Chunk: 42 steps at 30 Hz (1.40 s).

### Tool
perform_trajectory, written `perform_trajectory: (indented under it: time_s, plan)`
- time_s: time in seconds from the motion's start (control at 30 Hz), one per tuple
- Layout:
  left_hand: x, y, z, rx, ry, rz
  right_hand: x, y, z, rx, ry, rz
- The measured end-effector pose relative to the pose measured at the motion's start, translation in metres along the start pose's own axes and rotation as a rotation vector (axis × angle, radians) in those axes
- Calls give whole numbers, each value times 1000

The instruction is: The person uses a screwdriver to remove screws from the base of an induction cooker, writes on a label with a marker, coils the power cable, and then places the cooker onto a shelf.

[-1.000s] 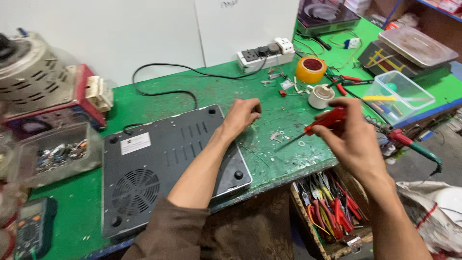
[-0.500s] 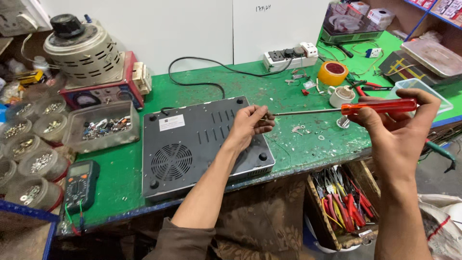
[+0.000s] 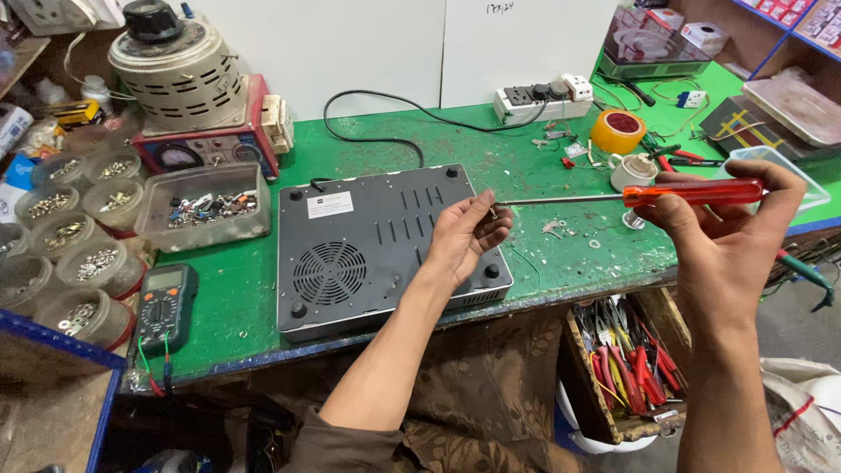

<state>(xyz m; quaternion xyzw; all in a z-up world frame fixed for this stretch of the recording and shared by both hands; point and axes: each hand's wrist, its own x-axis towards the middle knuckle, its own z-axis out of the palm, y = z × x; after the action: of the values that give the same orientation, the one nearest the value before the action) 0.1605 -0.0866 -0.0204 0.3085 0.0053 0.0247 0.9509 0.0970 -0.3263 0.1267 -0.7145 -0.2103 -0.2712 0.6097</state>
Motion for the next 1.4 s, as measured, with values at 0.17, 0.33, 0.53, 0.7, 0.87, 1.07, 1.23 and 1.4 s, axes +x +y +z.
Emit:
perform_trajectory:
  time_s: [0.17,0.33,0.53,0.7,0.87,1.07,1.23,1.4]
  plan:
    - [-2,-2,-2,-17,84,46,-11,-3,-2,17,-177,-160]
    - [-17,4,2,69,73,139,-24,1,3,-60,-93,-174]
    - [-32,14,9,-22,-34,214,-29,25,4,17,9,-105]
    - [-38,14,7,-25,-71,224,-32,30,11,86,60,-11]
    - [-40,4,-7,191,-145,90,-32,41,14,131,101,49]
    - [-74,-59,-11,1521,-1006,560,-12,39,24,-120,77,45]
    - [-109,63,31,1752,-430,-162,36,23,51,-134,-222,-143]
    - [-52,154,-43,1542,133,472,83,-16,116,-101,-501,-223]
